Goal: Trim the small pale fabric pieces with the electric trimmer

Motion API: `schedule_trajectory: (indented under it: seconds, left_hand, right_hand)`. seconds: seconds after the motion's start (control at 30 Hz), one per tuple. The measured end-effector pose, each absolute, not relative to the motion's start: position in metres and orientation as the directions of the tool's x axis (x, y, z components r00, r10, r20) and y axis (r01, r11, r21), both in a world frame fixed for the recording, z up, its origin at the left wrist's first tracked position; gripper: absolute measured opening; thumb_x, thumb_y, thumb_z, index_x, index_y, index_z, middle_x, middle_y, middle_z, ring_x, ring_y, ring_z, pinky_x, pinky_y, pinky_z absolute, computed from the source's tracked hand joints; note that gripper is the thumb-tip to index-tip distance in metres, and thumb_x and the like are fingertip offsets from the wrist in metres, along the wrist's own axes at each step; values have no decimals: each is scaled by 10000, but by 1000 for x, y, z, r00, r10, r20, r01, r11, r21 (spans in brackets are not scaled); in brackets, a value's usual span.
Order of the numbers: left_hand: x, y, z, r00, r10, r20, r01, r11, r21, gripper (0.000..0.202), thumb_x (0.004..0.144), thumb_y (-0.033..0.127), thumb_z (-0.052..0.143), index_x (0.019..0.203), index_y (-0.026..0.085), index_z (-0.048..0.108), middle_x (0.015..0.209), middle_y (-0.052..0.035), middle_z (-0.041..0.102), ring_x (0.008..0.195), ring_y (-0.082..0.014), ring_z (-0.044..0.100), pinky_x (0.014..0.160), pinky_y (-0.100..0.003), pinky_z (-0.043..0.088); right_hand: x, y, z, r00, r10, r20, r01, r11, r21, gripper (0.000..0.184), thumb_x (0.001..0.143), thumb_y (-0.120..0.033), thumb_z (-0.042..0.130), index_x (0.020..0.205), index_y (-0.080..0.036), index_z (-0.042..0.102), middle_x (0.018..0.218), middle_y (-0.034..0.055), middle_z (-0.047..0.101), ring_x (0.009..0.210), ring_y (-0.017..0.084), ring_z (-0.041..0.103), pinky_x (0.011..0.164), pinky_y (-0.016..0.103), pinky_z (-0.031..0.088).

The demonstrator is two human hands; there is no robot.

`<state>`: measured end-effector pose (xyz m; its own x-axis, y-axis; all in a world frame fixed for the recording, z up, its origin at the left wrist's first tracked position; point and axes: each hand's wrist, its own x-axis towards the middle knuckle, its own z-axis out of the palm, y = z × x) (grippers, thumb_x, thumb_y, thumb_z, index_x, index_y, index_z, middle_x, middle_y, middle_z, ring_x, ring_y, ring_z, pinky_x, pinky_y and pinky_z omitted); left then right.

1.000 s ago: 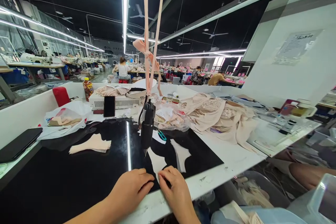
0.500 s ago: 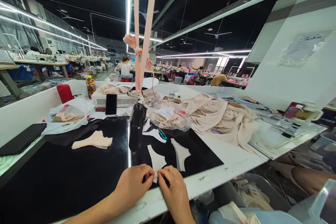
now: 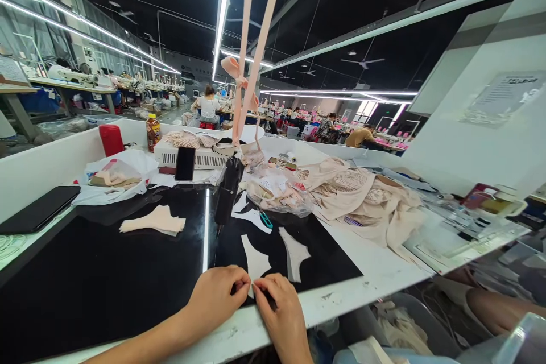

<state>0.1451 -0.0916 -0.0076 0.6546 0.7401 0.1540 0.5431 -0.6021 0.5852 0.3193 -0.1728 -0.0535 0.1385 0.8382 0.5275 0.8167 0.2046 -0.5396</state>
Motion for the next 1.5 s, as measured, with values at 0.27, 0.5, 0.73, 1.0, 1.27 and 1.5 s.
schedule_trajectory:
  seconds: [0.27, 0.5, 0.73, 1.0, 1.27, 1.5]
  left_hand:
    - [145, -91, -8, 662, 732, 158, 538, -612, 580, 237, 926, 266, 532, 863, 267, 760, 833, 22, 748, 753, -171, 673, 624, -285, 318]
    - [144, -92, -4, 678, 716, 166, 516, -625, 586, 273, 979, 396, 532, 893, 274, 761, 840, 23, 750, 762, -179, 681, 638, -285, 336]
    - [145, -92, -9, 665, 728, 170, 534, -622, 573, 231, 928, 261, 536, 794, 257, 726, 800, 27, 729, 726, -167, 662, 608, -288, 301]
    - [146, -93, -11, 664, 723, 191, 530, -635, 562, 216, 905, 199, 530, 771, 239, 694, 765, 20, 694, 699, -156, 645, 609, -274, 338]
    - [143, -98, -15, 728, 621, 290, 436, -745, 504, 188, 937, 165, 548, 913, 229, 724, 1277, -35, 645, 1018, -219, 660, 876, -324, 505]
    - [146, -94, -19, 769, 563, 302, 391, -789, 473, 170, 965, 159, 538, 919, 221, 690, 1299, -4, 694, 1015, -243, 634, 917, -370, 510]
  right_hand:
    - [318, -173, -56, 161, 807, 568, 818, 213, -534, 203, 982, -344, 582, 919, -256, 754, 871, 55, 725, 806, 231, 697, 733, 326, 537]
    - [319, -173, -58, 197, 801, 565, 792, 210, -573, 193, 957, -349, 603, 920, -270, 775, 873, 55, 735, 806, 232, 701, 743, 323, 542]
    - [317, -173, -55, 281, 817, 504, 715, 172, -677, 210, 913, -393, 622, 876, -271, 788, 874, 61, 740, 829, 243, 700, 779, 334, 533]
    - [327, -146, -18, 488, 806, 336, 526, 35, -850, 307, 827, -503, 636, 800, -216, 742, 781, 73, 727, 658, 225, 638, 586, 312, 496]
    - [342, -95, 10, 504, 863, 37, 165, -54, -985, 323, 744, -509, 720, 730, -194, 651, 612, 5, 672, 403, 125, 549, 352, 204, 339]
    - [350, -70, 19, 510, 855, -97, -33, -93, -995, 188, 935, -320, 701, 885, -147, 645, 801, 15, 742, 603, 135, 710, 512, 232, 558]
